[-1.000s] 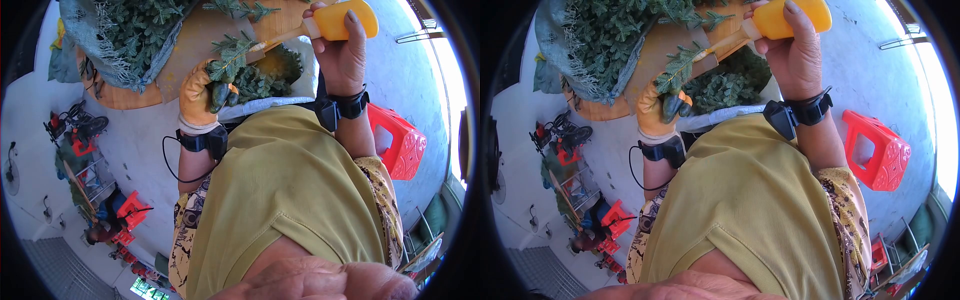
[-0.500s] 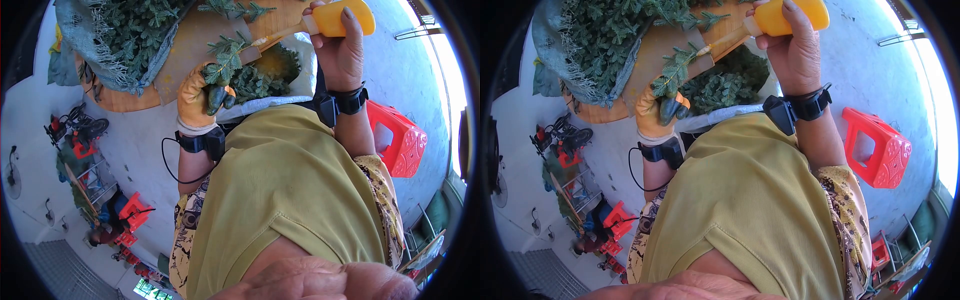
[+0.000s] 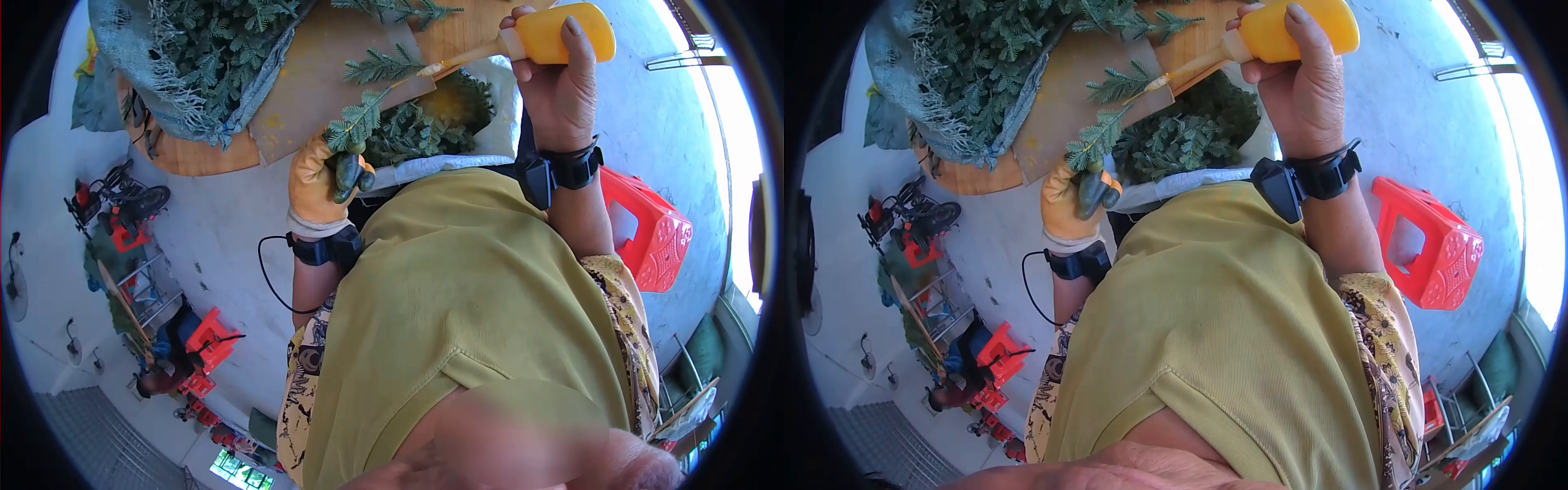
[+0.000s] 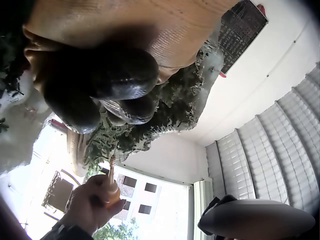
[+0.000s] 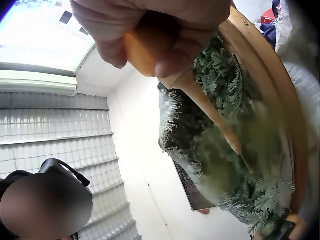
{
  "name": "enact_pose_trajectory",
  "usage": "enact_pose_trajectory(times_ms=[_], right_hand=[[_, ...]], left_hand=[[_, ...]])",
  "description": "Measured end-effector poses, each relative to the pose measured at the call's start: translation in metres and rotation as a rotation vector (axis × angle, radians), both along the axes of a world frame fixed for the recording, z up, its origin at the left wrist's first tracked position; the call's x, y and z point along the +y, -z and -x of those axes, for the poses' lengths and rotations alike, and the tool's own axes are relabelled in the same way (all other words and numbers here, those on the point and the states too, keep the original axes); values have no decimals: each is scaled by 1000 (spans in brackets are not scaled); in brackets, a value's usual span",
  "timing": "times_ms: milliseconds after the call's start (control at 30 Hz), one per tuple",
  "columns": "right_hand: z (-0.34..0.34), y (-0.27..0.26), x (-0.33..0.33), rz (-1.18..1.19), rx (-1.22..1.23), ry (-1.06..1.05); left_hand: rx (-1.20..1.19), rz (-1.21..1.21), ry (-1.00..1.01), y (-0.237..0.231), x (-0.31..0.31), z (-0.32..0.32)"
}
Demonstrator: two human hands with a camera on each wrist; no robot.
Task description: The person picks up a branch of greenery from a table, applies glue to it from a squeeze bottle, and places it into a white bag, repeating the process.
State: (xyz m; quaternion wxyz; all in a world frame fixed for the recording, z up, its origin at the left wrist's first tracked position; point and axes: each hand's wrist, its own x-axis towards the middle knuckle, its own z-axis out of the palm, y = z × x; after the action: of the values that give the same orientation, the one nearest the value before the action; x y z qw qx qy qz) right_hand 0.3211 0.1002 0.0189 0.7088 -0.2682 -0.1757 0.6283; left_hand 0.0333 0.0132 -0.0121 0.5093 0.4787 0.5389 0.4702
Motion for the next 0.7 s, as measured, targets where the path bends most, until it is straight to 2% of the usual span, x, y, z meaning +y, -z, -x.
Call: enact_pose_trajectory(times_ms=[33,67,133,167,233,367,467,533,633,700], right_hand=[[2,-1,-1,22,-5,-15],[7,-4,-3,27,-9,-25],[19,-9,-3,57,29,-87],[22,-6,-3,60,24,-96],[29,5,-3,-26,18,-137],[39,6,-2,-20,-23,-156],[41,6,0,-38,-80,-154],[34,15,0,-56,-70,-261],[35,15,1,-54,-59,-260],[32,18,2,-45,-67,-267]], left_hand=[[-384,131,-66,-7,-3,-6],[-389,134,-77,-8,-4,-6],[-693,285,-148,-9,-6,-5],[-700,285,-157,-9,-6,-4],[-640,313,-51,-9,-6,-1],[-609,329,-124,-9,-7,-3],[-676,291,-62,-7,-8,-1],[-538,252,-108,-6,-10,-4],[-452,183,-101,-2,-12,-4],[-537,232,-102,-6,-11,-2]])
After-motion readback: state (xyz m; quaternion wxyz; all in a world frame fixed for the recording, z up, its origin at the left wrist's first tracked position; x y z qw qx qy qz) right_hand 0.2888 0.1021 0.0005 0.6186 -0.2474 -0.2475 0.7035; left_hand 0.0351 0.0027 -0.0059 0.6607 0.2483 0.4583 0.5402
